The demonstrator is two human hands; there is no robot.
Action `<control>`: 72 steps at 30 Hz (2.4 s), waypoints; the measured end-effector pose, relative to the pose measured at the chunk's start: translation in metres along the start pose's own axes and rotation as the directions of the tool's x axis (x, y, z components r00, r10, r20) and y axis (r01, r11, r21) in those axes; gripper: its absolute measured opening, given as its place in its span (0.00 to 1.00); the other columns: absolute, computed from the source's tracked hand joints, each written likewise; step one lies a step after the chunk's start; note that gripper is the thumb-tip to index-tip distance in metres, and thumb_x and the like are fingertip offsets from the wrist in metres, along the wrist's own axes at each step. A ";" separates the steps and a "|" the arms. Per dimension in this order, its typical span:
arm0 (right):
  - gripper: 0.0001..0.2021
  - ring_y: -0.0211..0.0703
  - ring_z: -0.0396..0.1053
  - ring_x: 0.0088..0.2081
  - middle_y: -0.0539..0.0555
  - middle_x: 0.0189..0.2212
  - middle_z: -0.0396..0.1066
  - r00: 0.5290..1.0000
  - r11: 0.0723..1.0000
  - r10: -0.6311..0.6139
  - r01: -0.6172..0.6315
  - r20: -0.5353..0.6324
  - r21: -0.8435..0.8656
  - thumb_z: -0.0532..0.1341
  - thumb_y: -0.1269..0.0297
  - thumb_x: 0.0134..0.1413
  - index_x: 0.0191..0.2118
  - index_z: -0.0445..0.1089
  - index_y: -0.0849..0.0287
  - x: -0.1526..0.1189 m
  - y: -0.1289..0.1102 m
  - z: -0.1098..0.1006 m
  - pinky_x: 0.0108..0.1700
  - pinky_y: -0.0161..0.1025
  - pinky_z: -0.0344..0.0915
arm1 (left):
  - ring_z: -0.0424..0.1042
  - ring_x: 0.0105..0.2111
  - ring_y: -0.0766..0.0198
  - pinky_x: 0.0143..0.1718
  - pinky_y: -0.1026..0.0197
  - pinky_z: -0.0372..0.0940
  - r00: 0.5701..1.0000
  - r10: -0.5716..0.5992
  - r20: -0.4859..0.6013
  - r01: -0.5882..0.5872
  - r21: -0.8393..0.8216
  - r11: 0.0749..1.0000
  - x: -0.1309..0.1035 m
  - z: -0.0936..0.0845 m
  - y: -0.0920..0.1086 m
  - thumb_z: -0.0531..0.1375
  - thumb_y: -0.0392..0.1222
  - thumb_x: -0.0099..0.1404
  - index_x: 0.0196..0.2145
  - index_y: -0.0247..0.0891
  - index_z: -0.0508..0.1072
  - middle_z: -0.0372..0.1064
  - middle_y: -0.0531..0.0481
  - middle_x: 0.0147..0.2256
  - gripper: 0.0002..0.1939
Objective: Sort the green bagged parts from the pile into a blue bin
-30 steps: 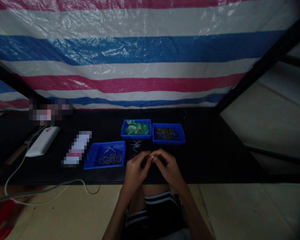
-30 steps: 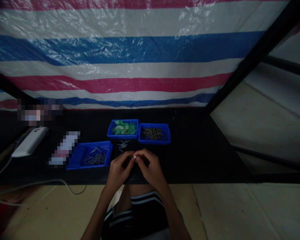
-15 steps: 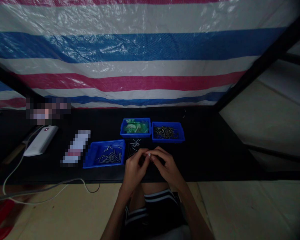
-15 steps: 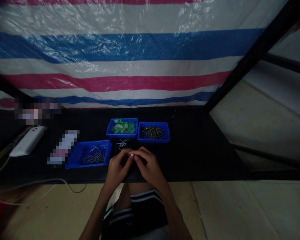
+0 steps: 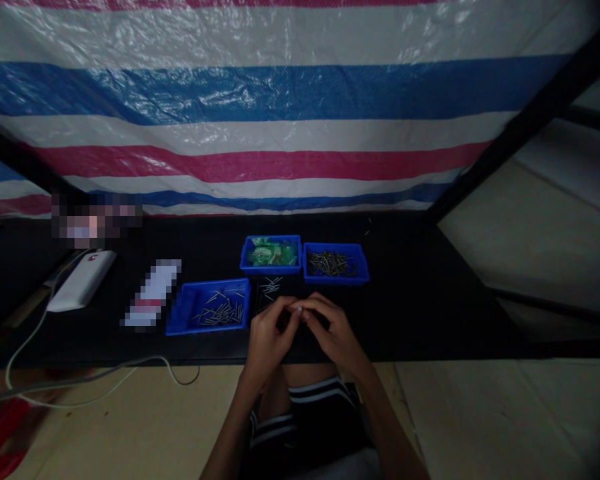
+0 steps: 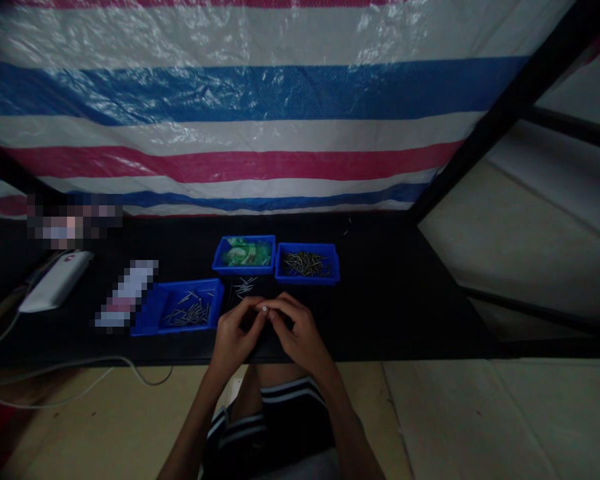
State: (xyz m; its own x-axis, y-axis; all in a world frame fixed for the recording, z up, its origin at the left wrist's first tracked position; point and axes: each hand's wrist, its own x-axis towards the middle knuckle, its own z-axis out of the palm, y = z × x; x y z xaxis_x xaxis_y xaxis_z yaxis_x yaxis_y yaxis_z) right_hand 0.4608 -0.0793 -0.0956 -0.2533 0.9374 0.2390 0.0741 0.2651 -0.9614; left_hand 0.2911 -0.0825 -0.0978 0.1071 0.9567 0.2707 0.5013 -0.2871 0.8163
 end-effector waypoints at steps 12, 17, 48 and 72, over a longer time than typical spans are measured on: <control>0.13 0.45 0.75 0.46 0.54 0.43 0.76 1.000 1.000 0.005 -0.005 -0.012 -0.025 0.60 0.61 0.71 0.53 0.80 0.50 -0.001 0.000 0.001 0.50 0.41 0.70 | 0.80 0.37 0.61 0.40 0.63 0.70 0.999 -0.007 0.044 0.006 0.003 1.000 0.000 0.000 -0.002 0.59 0.40 0.72 0.46 0.42 0.75 0.80 0.51 0.38 0.07; 0.12 0.45 0.75 0.46 0.54 0.43 0.77 1.000 1.000 0.008 -0.008 -0.017 -0.020 0.60 0.61 0.71 0.53 0.80 0.49 -0.002 0.001 0.000 0.50 0.41 0.70 | 0.79 0.35 0.63 0.39 0.64 0.70 0.999 -0.007 0.034 0.007 0.016 1.000 -0.001 0.000 0.000 0.59 0.40 0.72 0.45 0.43 0.76 0.80 0.52 0.38 0.07; 0.10 0.41 0.75 0.39 0.52 0.40 0.78 0.962 0.879 -0.256 0.193 -0.091 -0.437 0.62 0.61 0.70 0.51 0.79 0.52 0.074 -0.037 0.048 0.43 0.36 0.70 | 0.80 0.33 0.53 0.33 0.59 0.69 0.981 0.162 0.109 -0.182 0.208 0.961 -0.005 0.007 -0.008 0.62 0.34 0.63 0.37 0.36 0.79 0.80 0.43 0.33 0.06; 0.04 0.40 0.72 0.41 0.52 0.47 0.70 0.990 0.826 -0.075 0.130 0.123 -0.548 0.62 0.69 0.68 0.45 0.70 0.53 0.020 0.009 0.028 0.44 0.36 0.68 | 0.77 0.32 0.67 0.34 0.66 0.70 0.932 -0.015 -0.362 0.048 0.082 0.995 -0.072 0.012 -0.019 0.58 0.38 0.75 0.57 0.40 0.71 0.77 0.50 0.38 0.15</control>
State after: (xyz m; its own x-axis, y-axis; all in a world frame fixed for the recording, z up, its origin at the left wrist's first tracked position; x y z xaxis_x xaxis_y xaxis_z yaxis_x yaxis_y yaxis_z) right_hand 0.4294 -0.0646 -0.1030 -0.3747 0.8802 0.2913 0.5572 0.4649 -0.6880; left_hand 0.2845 -0.1449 -0.1389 -0.2189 0.8785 0.4247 0.5748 -0.2356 0.7836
